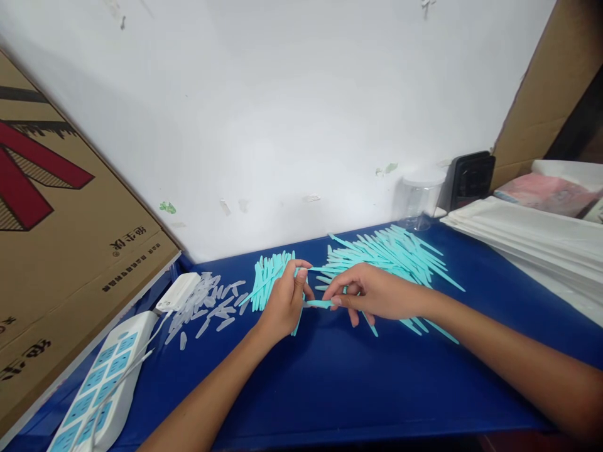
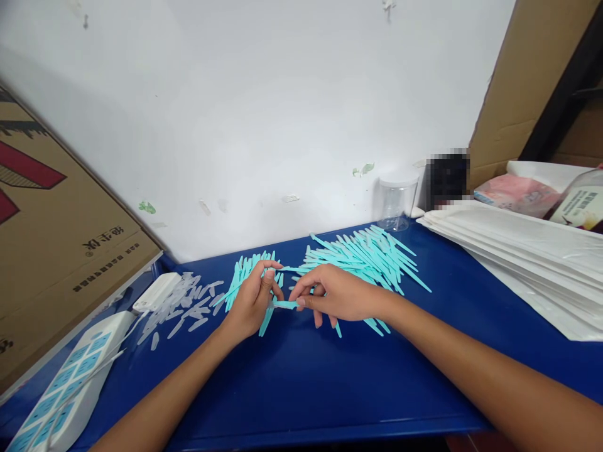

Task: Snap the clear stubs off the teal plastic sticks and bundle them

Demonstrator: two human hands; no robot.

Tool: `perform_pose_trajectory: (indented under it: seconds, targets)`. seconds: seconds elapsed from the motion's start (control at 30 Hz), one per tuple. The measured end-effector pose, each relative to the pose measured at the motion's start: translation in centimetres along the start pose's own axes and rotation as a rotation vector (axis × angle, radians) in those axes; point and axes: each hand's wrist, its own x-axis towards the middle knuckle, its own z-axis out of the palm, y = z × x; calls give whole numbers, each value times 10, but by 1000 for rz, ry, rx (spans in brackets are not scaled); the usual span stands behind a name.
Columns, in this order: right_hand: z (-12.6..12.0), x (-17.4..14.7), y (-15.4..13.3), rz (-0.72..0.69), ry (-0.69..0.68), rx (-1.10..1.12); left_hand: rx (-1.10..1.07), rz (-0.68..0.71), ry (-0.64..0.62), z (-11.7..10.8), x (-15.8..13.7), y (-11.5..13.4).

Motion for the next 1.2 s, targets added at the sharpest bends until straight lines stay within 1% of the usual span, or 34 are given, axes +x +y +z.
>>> perform_pose_trajectory:
  seconds: [0.17,0.33,0.53,0.6,0.77,0.83,1.07,1.2]
  targets:
    - [1,1,1,12,-8,-45,-16,-1,-23,1,-1,-1]
    - [-4,1,-1,-45,89,-107,4,1,-11,-1,1,-2]
    - [-2,0,0,21,8,-81,32,23,-15,-1,1,-2]
    - [-1,0,1,28,4,-76,36,26,-19,0,0,-2]
    - [-3,0,-1,-20,105,-122,65,16,-8,0,1,-3]
    - [-4,0,-2,-21,119,-119,70,13,-5,0,1,-4]
    - [-2,0,-1,-43,64,-92,43,27,-23,0,1,-1]
    - [2,2,0,-35,56,2,-75,4,-26,4,-1,2]
